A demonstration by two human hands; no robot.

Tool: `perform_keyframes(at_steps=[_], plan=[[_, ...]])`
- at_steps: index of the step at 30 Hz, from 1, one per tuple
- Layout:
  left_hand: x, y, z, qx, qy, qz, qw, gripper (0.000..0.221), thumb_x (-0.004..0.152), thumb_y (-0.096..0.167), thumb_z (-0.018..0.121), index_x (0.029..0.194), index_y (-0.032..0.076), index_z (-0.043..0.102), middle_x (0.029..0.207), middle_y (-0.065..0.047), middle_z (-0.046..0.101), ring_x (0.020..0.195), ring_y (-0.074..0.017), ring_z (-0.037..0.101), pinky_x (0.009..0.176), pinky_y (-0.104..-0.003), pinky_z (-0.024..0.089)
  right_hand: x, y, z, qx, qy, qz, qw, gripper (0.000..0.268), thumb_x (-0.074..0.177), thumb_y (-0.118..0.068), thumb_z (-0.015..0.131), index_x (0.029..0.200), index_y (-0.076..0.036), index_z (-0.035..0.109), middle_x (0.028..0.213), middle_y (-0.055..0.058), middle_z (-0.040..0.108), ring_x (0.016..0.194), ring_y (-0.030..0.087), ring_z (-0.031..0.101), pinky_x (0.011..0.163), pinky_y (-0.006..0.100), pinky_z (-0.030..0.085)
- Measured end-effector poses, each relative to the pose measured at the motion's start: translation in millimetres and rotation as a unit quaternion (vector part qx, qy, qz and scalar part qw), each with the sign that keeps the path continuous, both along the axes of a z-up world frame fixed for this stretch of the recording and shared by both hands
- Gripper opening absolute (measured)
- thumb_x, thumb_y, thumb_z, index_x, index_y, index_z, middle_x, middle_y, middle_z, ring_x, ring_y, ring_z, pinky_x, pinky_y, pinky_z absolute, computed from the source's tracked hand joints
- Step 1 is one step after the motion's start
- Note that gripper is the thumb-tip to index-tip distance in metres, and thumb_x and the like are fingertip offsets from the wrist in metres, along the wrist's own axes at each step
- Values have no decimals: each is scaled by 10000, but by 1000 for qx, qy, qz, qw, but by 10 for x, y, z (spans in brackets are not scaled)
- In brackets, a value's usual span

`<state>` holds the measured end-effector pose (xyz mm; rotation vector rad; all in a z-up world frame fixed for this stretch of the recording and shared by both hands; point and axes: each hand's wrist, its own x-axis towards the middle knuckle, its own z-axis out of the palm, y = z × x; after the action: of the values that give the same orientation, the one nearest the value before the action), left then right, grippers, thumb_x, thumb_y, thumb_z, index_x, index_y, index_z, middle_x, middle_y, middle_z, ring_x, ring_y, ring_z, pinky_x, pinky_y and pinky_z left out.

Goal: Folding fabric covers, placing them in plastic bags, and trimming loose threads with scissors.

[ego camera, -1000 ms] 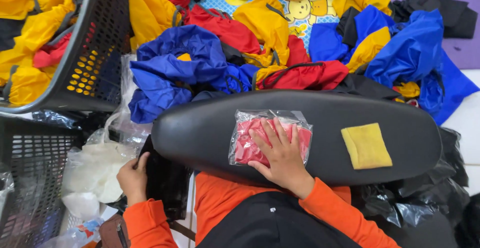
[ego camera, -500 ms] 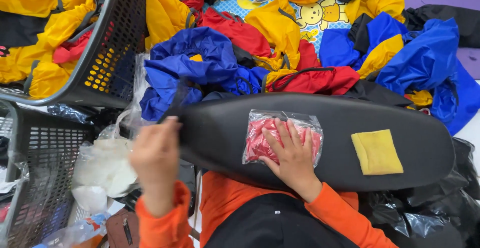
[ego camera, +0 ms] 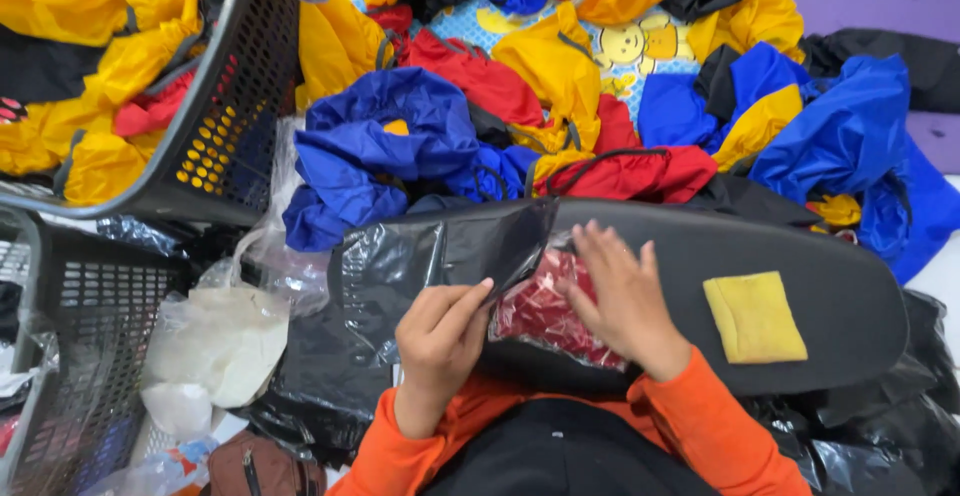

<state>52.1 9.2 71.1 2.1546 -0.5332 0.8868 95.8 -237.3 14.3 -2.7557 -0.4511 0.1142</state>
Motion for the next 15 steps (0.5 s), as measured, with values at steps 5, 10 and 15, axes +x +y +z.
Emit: perform_keyframes(at_steps=[5, 10, 15], plan=[[48, -168, -94, 46, 37, -55, 997, 203, 969, 143, 694, 1139, 34, 716, 995, -85, 722, 789, -273, 651, 709, -368, 543, -200, 149, -193, 44, -35, -5, 998, 529, 870, -493, 634, 1210, -91, 575, 1105, 103, 613, 961, 379, 601, 751, 534, 480], [78, 38, -328, 102, 140, -85, 981, 572, 907, 518, 706, 1294, 99, 669, 1247, -127, 684, 1237, -387, 602, 1016, -502, 490, -172, 97, 160, 38, 193, -142, 970, 586, 752, -660, 719, 1075, -171, 722, 1062, 81, 767, 1046, 358, 703, 808, 479, 548], [-10, 751, -567, 235, 192, 265, 915, 538, 907, 483, 720, 1335, 159, 677, 1500, -140, 544, 1426, -472, 432, 1083, -648, 356, -213, -291, 325, 2, 146, -252, 957, 769, 787, -754, 691, 1331, -214, 631, 1124, 197, 778, 1096, 416, 732, 927, 546, 570]])
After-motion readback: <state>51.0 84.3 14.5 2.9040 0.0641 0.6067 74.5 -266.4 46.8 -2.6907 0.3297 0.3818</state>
